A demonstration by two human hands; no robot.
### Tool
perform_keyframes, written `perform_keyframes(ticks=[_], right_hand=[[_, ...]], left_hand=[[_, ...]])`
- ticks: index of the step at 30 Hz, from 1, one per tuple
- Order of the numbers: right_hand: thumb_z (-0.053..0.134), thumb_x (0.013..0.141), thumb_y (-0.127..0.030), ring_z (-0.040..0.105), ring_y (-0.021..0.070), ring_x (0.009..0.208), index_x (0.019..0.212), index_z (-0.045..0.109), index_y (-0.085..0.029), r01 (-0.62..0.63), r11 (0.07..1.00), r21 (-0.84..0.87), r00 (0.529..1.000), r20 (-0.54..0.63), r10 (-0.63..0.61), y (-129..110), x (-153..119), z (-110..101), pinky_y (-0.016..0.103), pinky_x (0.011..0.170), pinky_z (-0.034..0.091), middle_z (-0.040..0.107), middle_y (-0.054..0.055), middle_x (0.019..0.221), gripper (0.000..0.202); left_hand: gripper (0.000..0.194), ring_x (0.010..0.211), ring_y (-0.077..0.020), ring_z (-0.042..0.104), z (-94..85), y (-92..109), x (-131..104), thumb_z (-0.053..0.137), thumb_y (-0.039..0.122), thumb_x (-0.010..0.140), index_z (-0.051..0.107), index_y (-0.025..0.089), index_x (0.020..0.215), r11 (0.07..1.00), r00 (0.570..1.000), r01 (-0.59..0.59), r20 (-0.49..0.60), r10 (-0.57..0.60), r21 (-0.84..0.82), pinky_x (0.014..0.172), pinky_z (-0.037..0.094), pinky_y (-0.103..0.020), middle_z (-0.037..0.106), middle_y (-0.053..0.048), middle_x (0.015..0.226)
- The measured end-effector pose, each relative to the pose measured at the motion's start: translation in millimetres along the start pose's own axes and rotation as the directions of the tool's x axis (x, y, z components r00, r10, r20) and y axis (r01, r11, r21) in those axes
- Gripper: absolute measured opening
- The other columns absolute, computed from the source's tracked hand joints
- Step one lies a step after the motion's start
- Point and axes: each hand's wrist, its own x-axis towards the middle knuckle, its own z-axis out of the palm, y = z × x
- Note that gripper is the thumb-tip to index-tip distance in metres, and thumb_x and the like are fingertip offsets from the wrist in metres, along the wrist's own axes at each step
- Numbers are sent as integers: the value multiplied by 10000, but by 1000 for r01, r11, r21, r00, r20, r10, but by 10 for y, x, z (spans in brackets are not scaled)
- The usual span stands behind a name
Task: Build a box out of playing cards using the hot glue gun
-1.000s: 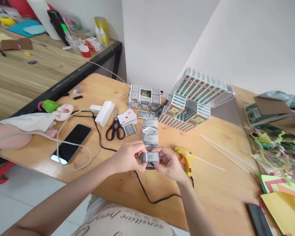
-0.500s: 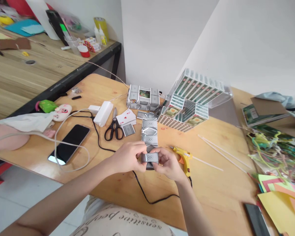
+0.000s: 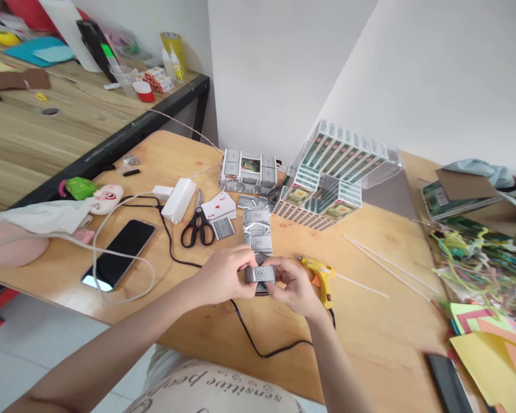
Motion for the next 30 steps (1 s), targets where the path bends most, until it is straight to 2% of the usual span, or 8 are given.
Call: perform_keyframes(ticks=[12,19,27,30], right_hand=[[624,750,-208,509,113,654,994,568,-223,-5,1000,19,1000,9,5,-20,-9,22,248,620,451,563,-16,766,250],[629,742,-209,508,120,651,961,591,-223,2,1000,-2,1000,17,-2,-1,1,28,252,610,427,564,-17,756,223],[623,766,-222,535,128,673,975,580,-225,5,1000,-12,999,46,-4,-23,11,17,257,619,449,581,-2,790,213],[602,789,-217,538,127,698,1065,552,-234,25,999,-35,999,31,-24,-65,5,29,260,635,462,583,11,859,280]], left_hand=[[169,561,-86,350,-26,20,30,652,160,588,490,175,630,998,999,24,38,-21,-61,515,241,-216,392,69,615],[196,538,-78,332,-36,56,32,685,176,573,489,166,587,998,999,44,28,-43,-37,505,213,-222,384,74,590],[181,547,-77,370,-47,81,-14,650,147,627,474,166,594,999,1000,17,24,-16,-38,509,241,-217,405,68,605],[140,571,-85,391,-60,56,-45,635,143,651,500,176,659,1000,1000,21,8,-21,-20,527,278,-214,414,64,633]])
